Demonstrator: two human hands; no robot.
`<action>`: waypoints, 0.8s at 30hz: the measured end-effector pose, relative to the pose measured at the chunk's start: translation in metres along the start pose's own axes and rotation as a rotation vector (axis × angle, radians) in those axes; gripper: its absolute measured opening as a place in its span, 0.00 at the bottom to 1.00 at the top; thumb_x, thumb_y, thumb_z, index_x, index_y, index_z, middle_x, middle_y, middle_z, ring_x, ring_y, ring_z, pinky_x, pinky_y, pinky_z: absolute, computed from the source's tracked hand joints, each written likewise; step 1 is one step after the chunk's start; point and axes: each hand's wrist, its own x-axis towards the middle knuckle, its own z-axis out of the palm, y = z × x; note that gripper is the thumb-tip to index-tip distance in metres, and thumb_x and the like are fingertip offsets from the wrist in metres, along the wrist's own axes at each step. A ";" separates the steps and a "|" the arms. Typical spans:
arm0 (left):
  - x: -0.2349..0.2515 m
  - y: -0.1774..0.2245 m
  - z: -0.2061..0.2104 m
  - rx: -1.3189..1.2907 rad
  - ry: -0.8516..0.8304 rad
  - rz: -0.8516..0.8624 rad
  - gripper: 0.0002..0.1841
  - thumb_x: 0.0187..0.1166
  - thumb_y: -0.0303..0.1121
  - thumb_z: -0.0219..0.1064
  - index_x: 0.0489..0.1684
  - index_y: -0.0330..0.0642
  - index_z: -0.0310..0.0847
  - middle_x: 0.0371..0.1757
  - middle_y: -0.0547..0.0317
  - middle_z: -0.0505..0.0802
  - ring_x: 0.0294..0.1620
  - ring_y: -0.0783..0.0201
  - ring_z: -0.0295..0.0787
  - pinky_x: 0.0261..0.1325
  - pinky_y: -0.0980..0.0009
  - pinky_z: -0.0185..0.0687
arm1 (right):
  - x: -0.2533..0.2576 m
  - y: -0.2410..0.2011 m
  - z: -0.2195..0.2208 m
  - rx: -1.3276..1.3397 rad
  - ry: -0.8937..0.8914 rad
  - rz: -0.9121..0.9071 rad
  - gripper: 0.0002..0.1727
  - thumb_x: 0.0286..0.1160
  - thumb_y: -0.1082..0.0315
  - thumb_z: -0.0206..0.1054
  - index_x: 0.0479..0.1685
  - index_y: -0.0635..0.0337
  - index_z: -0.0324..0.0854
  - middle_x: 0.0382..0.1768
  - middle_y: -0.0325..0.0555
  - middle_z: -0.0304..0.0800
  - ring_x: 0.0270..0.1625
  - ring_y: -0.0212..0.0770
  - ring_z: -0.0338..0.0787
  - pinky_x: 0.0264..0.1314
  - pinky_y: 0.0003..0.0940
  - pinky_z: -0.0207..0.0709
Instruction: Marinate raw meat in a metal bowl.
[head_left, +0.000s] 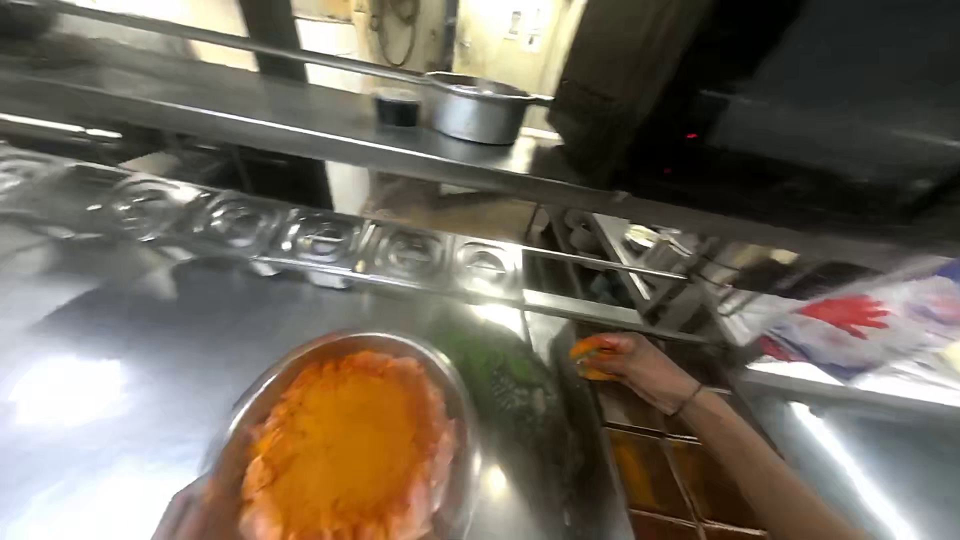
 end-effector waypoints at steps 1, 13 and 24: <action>-0.009 0.023 0.014 0.015 0.031 -0.049 0.14 0.89 0.30 0.51 0.58 0.30 0.79 0.47 0.60 0.90 0.47 0.74 0.88 0.57 0.70 0.86 | 0.003 -0.021 0.032 -0.004 -0.098 -0.036 0.11 0.71 0.84 0.68 0.47 0.64 0.91 0.42 0.47 0.95 0.41 0.37 0.93 0.48 0.32 0.89; -0.016 0.040 0.027 -0.018 0.120 -0.143 0.13 0.89 0.33 0.55 0.49 0.36 0.86 0.38 0.56 0.91 0.39 0.66 0.89 0.47 0.64 0.87 | 0.000 -0.160 0.222 -0.951 0.022 -1.187 0.06 0.73 0.72 0.69 0.44 0.55 0.89 0.25 0.42 0.91 0.23 0.45 0.90 0.24 0.48 0.81; -0.020 0.044 0.031 0.011 0.121 -0.153 0.13 0.89 0.32 0.55 0.50 0.36 0.86 0.40 0.56 0.91 0.40 0.67 0.89 0.48 0.68 0.86 | 0.004 -0.132 0.219 -0.661 -0.024 -1.038 0.10 0.75 0.77 0.68 0.46 0.55 0.93 0.38 0.39 0.97 0.34 0.33 0.94 0.42 0.32 0.90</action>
